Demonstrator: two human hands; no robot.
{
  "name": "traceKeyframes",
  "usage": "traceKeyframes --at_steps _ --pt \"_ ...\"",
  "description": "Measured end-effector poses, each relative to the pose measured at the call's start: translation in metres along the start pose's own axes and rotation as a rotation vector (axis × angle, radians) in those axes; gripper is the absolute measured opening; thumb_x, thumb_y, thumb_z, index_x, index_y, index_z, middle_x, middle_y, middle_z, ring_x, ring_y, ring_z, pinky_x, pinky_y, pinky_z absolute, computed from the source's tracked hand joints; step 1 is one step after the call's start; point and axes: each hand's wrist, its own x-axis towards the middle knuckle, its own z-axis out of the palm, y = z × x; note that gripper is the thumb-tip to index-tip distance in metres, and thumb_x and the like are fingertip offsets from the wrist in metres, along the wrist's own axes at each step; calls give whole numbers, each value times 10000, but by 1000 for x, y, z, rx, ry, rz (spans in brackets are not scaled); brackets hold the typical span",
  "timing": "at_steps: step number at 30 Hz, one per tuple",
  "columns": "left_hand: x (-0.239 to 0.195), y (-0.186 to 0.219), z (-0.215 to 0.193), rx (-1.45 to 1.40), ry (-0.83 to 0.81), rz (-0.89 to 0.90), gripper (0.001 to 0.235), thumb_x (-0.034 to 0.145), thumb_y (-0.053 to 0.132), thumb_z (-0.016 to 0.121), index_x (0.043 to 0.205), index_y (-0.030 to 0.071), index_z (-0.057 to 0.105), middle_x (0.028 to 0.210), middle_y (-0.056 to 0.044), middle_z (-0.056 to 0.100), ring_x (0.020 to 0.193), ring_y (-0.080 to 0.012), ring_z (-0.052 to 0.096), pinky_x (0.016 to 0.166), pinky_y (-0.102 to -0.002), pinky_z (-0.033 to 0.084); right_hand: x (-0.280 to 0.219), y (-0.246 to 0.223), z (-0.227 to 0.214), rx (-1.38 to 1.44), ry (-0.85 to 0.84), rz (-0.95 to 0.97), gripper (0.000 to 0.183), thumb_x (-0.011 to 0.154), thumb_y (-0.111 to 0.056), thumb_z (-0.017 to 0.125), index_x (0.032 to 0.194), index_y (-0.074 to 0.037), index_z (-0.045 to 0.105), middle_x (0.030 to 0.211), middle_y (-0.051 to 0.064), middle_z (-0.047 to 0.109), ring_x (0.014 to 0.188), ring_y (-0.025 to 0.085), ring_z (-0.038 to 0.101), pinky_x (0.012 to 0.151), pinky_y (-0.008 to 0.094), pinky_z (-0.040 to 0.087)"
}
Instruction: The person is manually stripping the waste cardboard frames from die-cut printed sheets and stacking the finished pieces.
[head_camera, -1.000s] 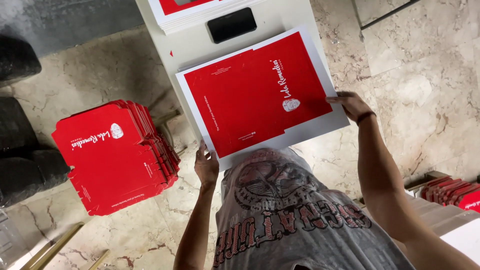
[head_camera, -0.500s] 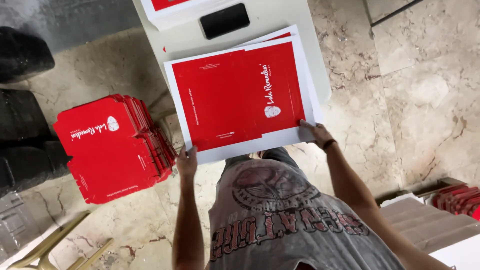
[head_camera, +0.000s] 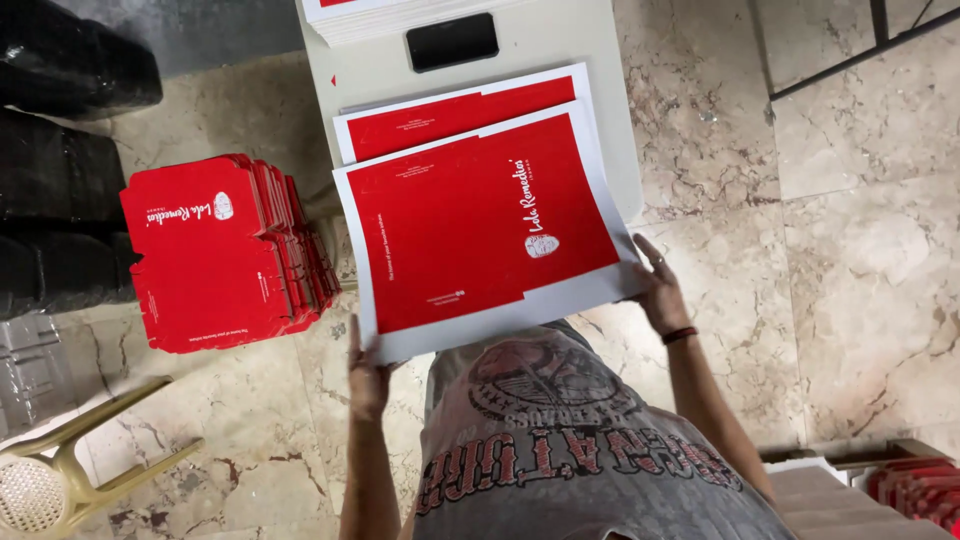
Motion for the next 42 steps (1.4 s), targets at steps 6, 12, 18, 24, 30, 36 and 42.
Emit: traceKeyframes --at_steps 6,12,18,24,30,36,42 --pt "-3 128 13 200 -171 487 629 1076 533 419 1329 18 676 1196 -315 677 920 -417 720 810 -553 614 9 -160 28 -13 -232 -373 310 1087 -231 578 1279 12 570 1115 327 628 868 428 691 733 518 644" --pt "-16 260 85 309 -193 573 878 908 735 430 1264 -37 648 984 -202 761 689 -258 762 513 -283 628 -16 -268 93 42 -261 -420 384 1086 -369 624 859 -67 698 720 141 743 555 211 752 380 257 569" --pt "38 294 98 403 -77 329 1220 783 819 458 1640 9 147 903 -136 809 644 -230 766 535 -301 638 6 -277 124 45 -11 -256 722 811 -538 762 1170 72 620 655 179 734 556 232 786 525 348 719" --pt "35 291 90 315 -117 445 1505 570 945 291 1564 -157 40 919 -144 825 612 -233 777 540 -300 676 24 -259 112 43 -77 -475 675 933 -474 619 1449 -40 595 765 203 775 697 274 841 725 394 779" --pt "79 127 -1 -78 -181 674 473 907 14 826 646 188 473 713 27 505 659 -69 523 776 -226 569 -2 -136 42 -261 27 -775 226 1057 -190 691 916 -42 787 803 168 673 685 155 557 723 277 543" --pt "98 -42 -47 99 -198 66 616 1081 174 577 1624 168 285 1317 -370 561 800 -487 724 728 -539 681 25 62 -12 102 -151 -1 580 1062 -104 578 1589 -179 346 1169 197 693 799 382 743 758 566 662" --pt "119 -58 -65 458 -13 42 600 1022 177 703 1561 267 454 1276 -282 639 1011 -403 727 823 -491 669 33 97 -24 217 1 251 324 963 -103 728 1246 1 609 1015 216 692 821 449 744 776 656 628"
